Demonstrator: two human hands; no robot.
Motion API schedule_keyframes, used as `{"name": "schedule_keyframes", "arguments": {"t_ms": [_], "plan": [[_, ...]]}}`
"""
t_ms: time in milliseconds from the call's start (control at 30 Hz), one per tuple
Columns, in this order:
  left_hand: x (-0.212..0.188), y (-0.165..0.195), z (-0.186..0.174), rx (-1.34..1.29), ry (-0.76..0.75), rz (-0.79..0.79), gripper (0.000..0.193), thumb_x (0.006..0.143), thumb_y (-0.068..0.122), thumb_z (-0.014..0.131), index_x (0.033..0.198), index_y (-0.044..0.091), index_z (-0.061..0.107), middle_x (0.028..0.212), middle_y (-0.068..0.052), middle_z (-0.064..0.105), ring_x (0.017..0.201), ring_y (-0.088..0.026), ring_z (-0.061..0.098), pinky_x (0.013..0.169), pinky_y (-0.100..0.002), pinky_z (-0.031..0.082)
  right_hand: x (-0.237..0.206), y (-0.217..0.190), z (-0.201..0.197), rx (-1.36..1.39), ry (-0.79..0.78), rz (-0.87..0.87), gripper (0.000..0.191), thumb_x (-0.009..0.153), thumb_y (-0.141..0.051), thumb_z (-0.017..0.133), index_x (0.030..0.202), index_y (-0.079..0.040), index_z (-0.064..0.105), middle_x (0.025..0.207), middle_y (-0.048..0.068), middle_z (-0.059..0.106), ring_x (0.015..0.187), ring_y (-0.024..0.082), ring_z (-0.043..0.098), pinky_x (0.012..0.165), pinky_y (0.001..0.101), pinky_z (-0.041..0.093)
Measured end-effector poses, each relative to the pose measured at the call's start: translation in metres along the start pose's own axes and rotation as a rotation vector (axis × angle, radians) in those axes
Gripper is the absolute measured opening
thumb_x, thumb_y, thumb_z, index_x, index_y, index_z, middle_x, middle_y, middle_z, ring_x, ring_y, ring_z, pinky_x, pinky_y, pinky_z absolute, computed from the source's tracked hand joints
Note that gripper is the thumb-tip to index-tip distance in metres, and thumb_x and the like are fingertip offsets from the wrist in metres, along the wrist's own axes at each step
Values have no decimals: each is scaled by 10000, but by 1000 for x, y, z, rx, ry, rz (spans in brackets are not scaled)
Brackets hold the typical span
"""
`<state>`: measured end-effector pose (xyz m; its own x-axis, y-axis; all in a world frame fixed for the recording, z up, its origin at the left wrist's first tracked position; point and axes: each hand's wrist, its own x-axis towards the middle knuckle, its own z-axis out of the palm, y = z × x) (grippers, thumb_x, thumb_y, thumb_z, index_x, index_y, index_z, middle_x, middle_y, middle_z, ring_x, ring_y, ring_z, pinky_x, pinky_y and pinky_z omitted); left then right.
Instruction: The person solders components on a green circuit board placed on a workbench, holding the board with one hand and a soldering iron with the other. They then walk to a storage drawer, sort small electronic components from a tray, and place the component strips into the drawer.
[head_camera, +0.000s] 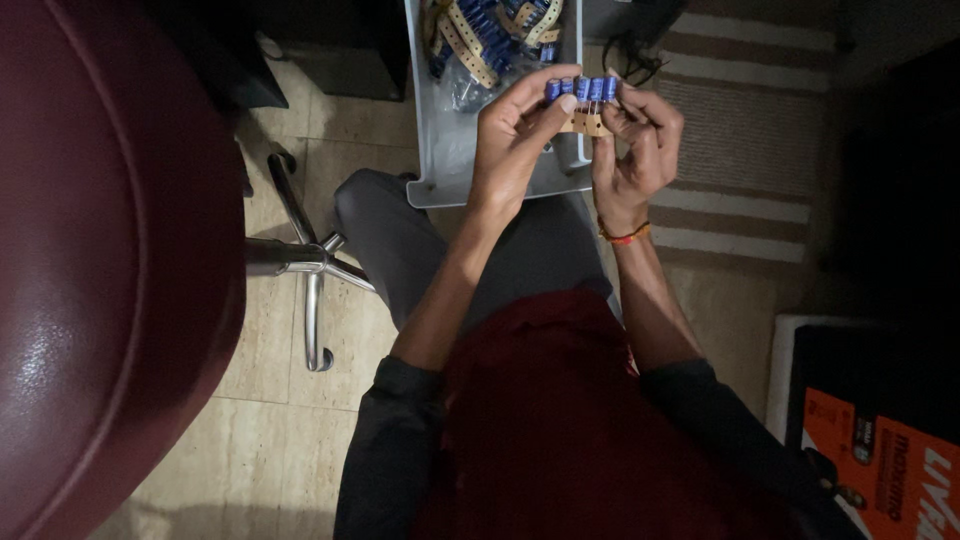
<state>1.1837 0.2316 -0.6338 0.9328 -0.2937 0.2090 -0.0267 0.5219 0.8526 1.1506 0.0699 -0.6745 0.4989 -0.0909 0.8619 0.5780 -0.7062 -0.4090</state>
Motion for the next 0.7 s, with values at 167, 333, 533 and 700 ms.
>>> {"name": "schedule_keyframes", "arguments": {"t_ms": [167, 333, 533, 700], "plan": [[0, 1, -1, 23, 18, -16, 321, 1065, 109, 681, 1368, 7, 660, 1123, -33, 724, 1002, -64, 642, 878, -253, 540, 1, -2, 3, 35, -9, 28, 129, 1030, -55, 691, 1039, 70, 662, 1283, 170, 574, 1215, 262, 636, 1002, 373, 642], [1, -2, -4, 28, 6, 8, 328, 1063, 119, 677, 1372, 12, 646, 1129, -32, 728, 1023, -67, 657, 886, -252, 549, 2, -6, 3, 4, -41, 21, 122, 1033, -35, 706, 1023, 68, 641, 1277, 169, 582, 1196, 258, 641, 965, 357, 609], [1, -3, -6, 3, 4, 12, 324, 1071, 110, 678, 1376, 4, 649, 1140, -33, 726, 1039, -70, 651, 903, -253, 539, 3, -5, 5, -7, -42, 21, 98, 1020, 18, 705, 1032, 76, 627, 1279, 170, 590, 1189, 247, 647, 944, 348, 614], [2, 0, -5, 39, 19, 14, 335, 1054, 122, 679, 1369, 17, 642, 1133, -27, 734, 1045, -74, 675, 912, -259, 564, 5, -8, 9, 14, -22, 31, 73, 1009, 63, 698, 1035, 71, 630, 1274, 170, 584, 1197, 253, 644, 939, 345, 618]]}}
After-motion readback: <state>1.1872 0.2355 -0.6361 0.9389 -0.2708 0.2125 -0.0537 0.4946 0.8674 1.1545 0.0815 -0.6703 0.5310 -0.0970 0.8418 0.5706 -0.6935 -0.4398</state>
